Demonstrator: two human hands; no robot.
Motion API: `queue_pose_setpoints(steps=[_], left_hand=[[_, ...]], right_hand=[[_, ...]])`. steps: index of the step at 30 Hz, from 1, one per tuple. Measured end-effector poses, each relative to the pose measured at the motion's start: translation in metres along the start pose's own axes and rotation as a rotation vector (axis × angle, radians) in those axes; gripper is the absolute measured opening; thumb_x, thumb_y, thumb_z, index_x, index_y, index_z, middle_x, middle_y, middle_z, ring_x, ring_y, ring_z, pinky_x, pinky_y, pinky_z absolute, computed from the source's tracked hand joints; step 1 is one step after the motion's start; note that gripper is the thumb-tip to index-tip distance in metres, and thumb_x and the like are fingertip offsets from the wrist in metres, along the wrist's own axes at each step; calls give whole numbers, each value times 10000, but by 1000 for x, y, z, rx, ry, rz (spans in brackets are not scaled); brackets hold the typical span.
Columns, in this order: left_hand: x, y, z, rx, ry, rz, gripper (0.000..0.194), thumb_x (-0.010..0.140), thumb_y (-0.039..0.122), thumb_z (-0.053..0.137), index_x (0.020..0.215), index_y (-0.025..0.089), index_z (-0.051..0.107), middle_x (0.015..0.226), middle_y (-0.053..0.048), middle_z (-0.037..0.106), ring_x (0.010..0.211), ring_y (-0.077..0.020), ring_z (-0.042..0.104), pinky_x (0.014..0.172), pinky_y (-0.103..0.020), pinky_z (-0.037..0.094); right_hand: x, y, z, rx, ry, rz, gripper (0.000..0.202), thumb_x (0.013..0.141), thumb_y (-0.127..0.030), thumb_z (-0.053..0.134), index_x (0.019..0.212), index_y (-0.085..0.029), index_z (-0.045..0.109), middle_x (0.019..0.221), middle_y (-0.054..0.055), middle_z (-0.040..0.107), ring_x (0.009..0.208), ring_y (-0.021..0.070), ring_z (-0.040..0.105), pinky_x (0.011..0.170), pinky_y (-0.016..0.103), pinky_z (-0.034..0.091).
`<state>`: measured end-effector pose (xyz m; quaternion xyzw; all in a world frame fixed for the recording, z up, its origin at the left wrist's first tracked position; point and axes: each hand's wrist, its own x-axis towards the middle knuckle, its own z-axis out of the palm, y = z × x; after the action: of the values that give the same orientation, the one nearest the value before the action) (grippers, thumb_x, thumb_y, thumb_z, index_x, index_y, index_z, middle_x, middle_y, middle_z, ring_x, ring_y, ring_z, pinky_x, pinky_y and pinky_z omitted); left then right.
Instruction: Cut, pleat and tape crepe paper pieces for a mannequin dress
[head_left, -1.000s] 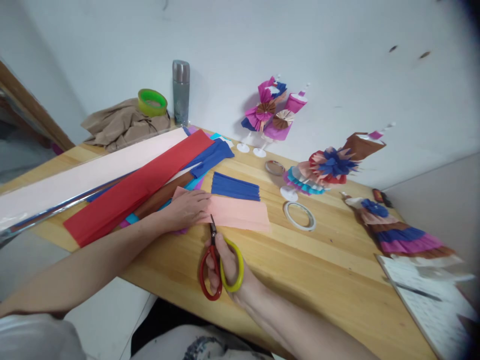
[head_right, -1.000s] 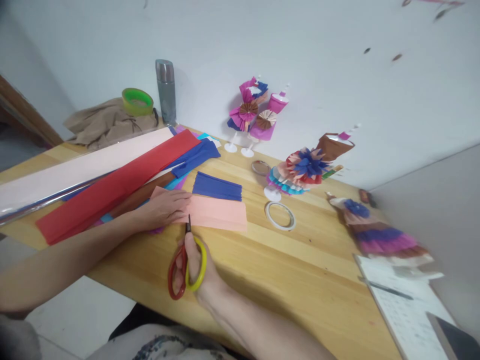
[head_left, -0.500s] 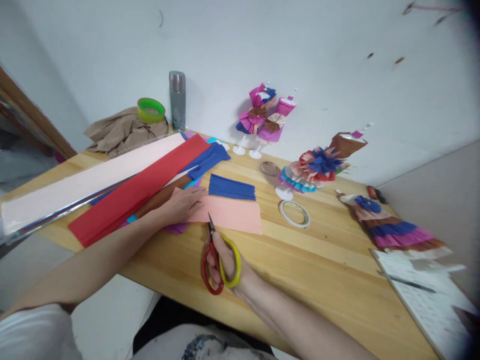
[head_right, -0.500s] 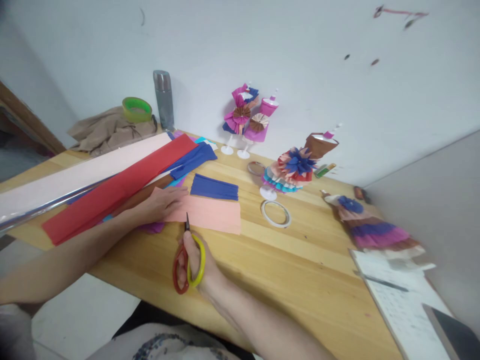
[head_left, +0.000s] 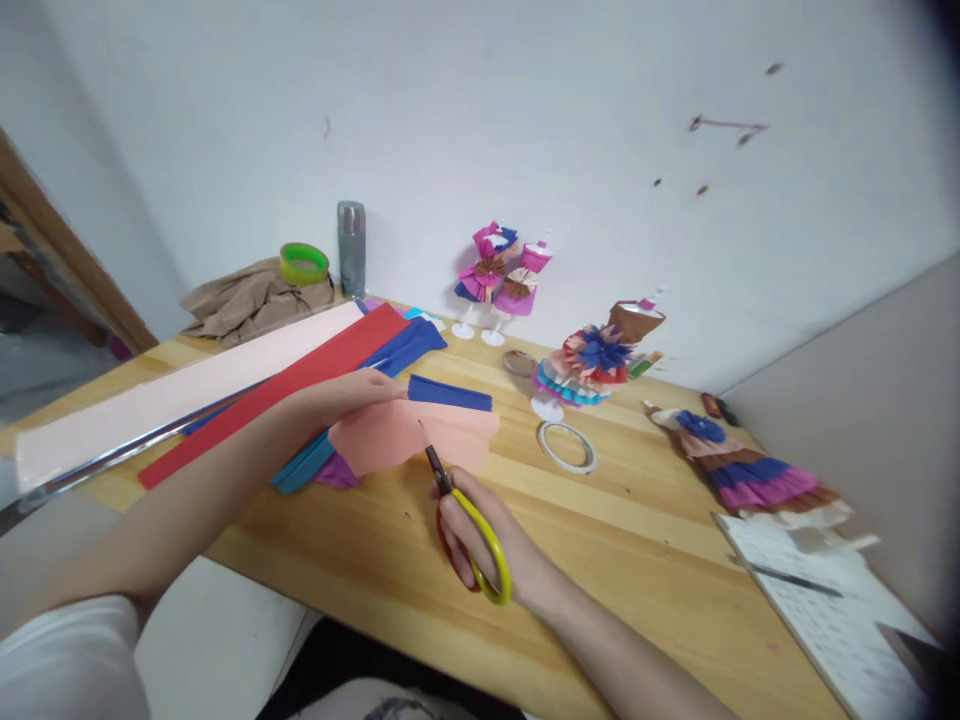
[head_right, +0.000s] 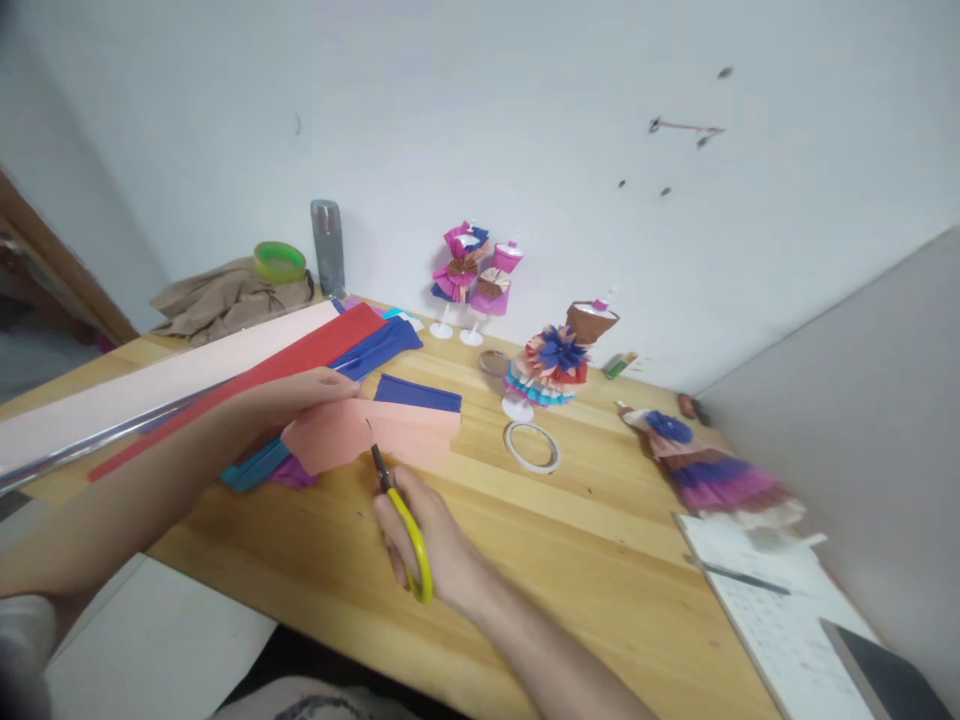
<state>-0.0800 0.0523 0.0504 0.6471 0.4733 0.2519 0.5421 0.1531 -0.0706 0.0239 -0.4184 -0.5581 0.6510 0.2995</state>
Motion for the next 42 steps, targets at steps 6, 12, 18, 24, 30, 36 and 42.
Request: queue_pose_setpoints(steps=[6,12,18,24,30,36,42], left_hand=[[3,35,-2,-395,-194,13,368,631,349,828,891,124,696,770,-77,711,615,-162,640,581,-249,474],[25,60,0,-468,-222,214,657,597,201,858,1208,122,632,778,-77,730,606,-149,664,588,-231,491],[35,82,5,-652,-219,309,542,639,210,839,1146,127,664,967,-127,743,790,-203,708,730,-294,546],[52,81,7,-735,-39,321,496,576,147,858,1035,103,677,839,-96,740,724,-177,703,694,-274,556],[51,80,8,-554,151,470,471,579,188,861,1013,109,695,679,0,675,560,-84,617,542,-166,478],[49,80,9,-517,172,557,479,573,219,865,1020,128,717,703,-1,681,546,-78,594,521,-165,455],[50,79,17,-701,58,588,511,504,228,904,976,151,721,822,-54,745,716,-150,691,695,-235,542]], right_hand=[[-9,-20,-26,-241,-60,-197,423,919,-616,416,985,-202,469,526,-96,446,355,61,379,383,186,305],[-14,-38,-46,-311,-89,-243,449,930,-628,381,1028,-195,445,513,-94,435,395,71,364,434,198,307],[-13,-53,-58,-307,-51,-316,421,937,-608,392,1021,-199,451,500,-91,431,396,80,360,432,206,290],[-10,-61,-67,-318,-66,-326,431,941,-599,384,1062,-194,471,501,-95,419,366,73,338,401,202,284],[-12,-83,-100,-517,-161,-190,437,821,-619,567,982,-219,497,663,-48,495,468,90,421,429,210,324],[-1,-69,-101,-1057,-165,-178,241,713,-352,736,796,-199,569,644,-31,511,583,118,413,530,235,280],[9,-42,-81,-1192,-230,-141,200,620,-130,623,806,-200,597,755,-7,591,590,110,457,515,221,286]])
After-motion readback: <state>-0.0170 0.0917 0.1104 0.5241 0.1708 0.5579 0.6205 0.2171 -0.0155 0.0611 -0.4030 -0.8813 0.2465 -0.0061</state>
